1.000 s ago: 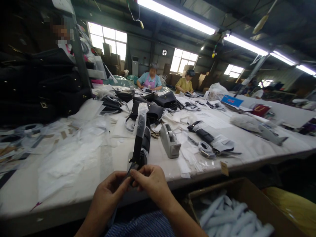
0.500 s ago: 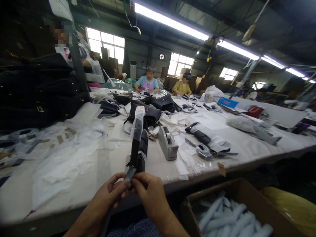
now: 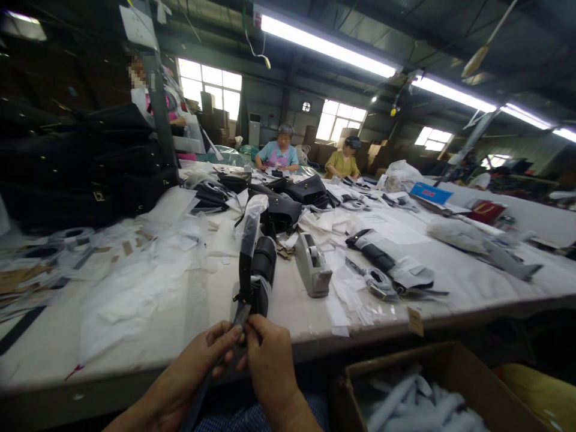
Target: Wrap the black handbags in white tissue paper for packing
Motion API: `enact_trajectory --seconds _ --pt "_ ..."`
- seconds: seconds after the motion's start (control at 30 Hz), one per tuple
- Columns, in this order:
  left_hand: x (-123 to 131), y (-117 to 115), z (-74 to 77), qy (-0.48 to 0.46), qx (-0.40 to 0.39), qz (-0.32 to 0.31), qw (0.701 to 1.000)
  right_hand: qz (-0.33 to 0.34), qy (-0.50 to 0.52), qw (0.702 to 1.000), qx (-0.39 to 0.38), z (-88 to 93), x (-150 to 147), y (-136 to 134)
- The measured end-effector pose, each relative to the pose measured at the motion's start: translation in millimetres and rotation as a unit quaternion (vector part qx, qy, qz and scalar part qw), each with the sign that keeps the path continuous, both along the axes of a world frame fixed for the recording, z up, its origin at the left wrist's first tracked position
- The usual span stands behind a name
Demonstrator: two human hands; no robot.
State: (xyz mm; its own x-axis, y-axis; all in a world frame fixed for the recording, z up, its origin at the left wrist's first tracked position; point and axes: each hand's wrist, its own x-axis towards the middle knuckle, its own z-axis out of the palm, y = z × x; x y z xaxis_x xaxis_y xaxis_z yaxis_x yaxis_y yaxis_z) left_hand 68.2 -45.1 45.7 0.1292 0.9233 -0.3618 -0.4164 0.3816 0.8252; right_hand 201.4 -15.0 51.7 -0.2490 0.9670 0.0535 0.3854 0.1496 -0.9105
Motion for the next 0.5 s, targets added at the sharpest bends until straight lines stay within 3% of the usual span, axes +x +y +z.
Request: enact_trajectory --seconds 0.17,0.3,0.4,0.5 --pt "3 -4 3.9 -0.014 0.029 0.004 0.999 0.005 -0.038 0.999 -0.011 2.4 -5 4" --pt "5 -5 -3.1 0.024 0.038 0.045 0.998 0.037 -0.088 0.995 -0.019 9.0 -1 9" --pt "5 -5 -9.4 0.049 0.064 0.078 0.994 0.087 -0.186 0.977 0.057 26.0 16 9" --pt "7 -6 -11.5 0.08 0.09 0.11 0.987 0.104 -0.269 0.937 0.198 55.4 33 7"
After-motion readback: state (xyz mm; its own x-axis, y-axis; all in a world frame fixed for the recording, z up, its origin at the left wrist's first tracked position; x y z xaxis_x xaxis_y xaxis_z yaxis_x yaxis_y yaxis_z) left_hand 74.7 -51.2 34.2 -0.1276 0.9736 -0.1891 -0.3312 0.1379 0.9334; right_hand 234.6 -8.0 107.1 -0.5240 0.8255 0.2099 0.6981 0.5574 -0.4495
